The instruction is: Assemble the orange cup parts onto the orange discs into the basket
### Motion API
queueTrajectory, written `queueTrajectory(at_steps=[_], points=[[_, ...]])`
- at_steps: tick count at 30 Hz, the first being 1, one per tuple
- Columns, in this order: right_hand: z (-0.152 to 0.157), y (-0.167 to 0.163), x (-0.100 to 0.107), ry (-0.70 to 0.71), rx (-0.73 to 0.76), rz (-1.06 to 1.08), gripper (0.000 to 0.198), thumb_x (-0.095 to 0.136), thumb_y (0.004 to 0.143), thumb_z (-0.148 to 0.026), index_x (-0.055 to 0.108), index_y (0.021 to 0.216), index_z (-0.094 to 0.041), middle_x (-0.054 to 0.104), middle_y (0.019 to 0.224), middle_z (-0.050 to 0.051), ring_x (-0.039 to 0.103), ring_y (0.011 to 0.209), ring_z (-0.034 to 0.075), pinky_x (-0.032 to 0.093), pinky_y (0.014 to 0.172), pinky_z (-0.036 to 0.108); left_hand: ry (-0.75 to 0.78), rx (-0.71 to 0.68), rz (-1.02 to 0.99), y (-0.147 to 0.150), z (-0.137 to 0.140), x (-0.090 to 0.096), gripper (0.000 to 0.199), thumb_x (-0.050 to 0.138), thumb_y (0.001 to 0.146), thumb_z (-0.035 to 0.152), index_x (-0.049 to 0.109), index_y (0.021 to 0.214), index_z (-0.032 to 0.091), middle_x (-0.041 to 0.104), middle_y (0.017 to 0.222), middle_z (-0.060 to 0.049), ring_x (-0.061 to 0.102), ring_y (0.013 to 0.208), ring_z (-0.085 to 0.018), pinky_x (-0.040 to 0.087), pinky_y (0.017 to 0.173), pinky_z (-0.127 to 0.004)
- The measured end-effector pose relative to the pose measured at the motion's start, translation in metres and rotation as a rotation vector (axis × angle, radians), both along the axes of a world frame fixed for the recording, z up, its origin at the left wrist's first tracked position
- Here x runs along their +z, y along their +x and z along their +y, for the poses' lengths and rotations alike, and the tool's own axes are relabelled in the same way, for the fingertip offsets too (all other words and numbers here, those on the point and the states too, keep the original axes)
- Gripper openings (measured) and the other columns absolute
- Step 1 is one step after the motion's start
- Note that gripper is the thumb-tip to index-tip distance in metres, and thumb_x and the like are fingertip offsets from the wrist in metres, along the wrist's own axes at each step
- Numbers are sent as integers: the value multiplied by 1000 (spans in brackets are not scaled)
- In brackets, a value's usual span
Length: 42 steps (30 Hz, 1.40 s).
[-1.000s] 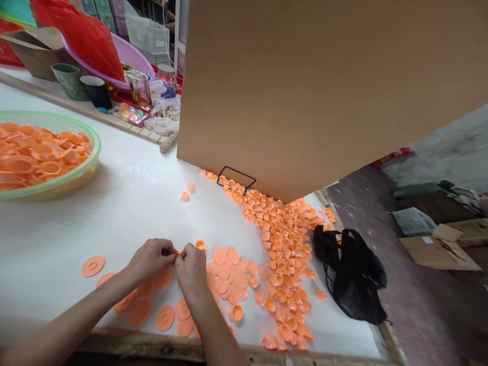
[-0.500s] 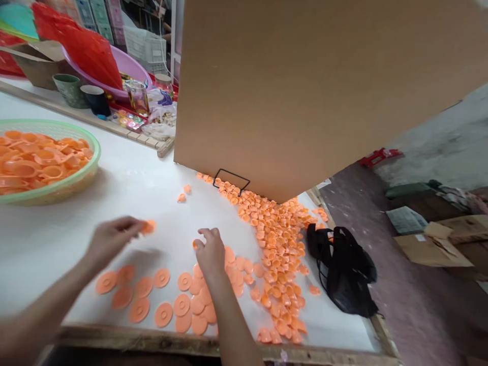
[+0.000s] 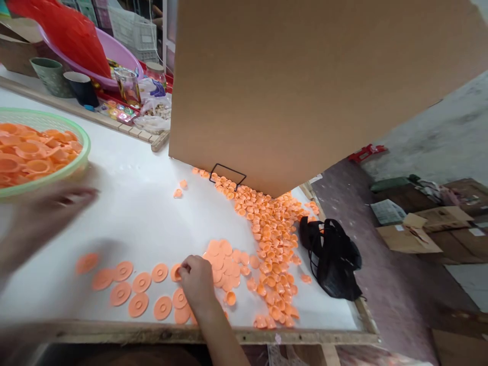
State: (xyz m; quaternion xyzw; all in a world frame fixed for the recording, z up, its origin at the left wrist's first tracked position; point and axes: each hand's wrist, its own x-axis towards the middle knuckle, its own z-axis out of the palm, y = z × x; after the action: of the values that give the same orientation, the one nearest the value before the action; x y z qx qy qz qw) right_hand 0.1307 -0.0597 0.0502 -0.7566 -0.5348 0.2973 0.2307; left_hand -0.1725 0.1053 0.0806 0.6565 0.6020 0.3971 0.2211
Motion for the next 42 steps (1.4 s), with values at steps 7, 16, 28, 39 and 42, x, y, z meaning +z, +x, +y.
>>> queueTrajectory(at_steps=[7,16,28,39,42], points=[[28,1,2,-57,-150,111,9,59,66,-15,67,63,-18,61,56,-2,56,57,13,38,54,22,-206,-635,187,120,-75,-52,22,56,78,12,71,89,23,69,86,-2,59,88,-19,41,77,-32],[25,-10,-10,-38,-121,69,12,52,67,-13,54,57,-20,54,52,-4,50,52,11,34,51,21,-306,-755,315,150,-88,-58,17,54,79,13,64,67,18,64,74,-3,54,79,-19,34,71,-32],[27,-7,-18,-49,-95,132,14,52,69,-13,51,56,-19,55,52,-3,50,52,12,34,51,22,-681,-489,224,169,-83,-39,13,53,74,22,63,66,19,66,69,-1,57,66,-15,30,57,-25],[111,15,12,94,158,67,19,54,81,-14,72,79,-18,66,78,3,61,72,16,47,69,26,-314,-230,-73,111,-55,-27,20,52,82,31,70,79,23,70,72,1,61,66,-14,46,65,-25],[172,3,9,282,219,-142,40,54,77,-6,68,109,-24,58,118,7,58,100,18,45,87,29,-91,231,-20,41,6,10,21,59,79,37,72,86,21,69,70,3,62,68,-14,48,68,-24]])
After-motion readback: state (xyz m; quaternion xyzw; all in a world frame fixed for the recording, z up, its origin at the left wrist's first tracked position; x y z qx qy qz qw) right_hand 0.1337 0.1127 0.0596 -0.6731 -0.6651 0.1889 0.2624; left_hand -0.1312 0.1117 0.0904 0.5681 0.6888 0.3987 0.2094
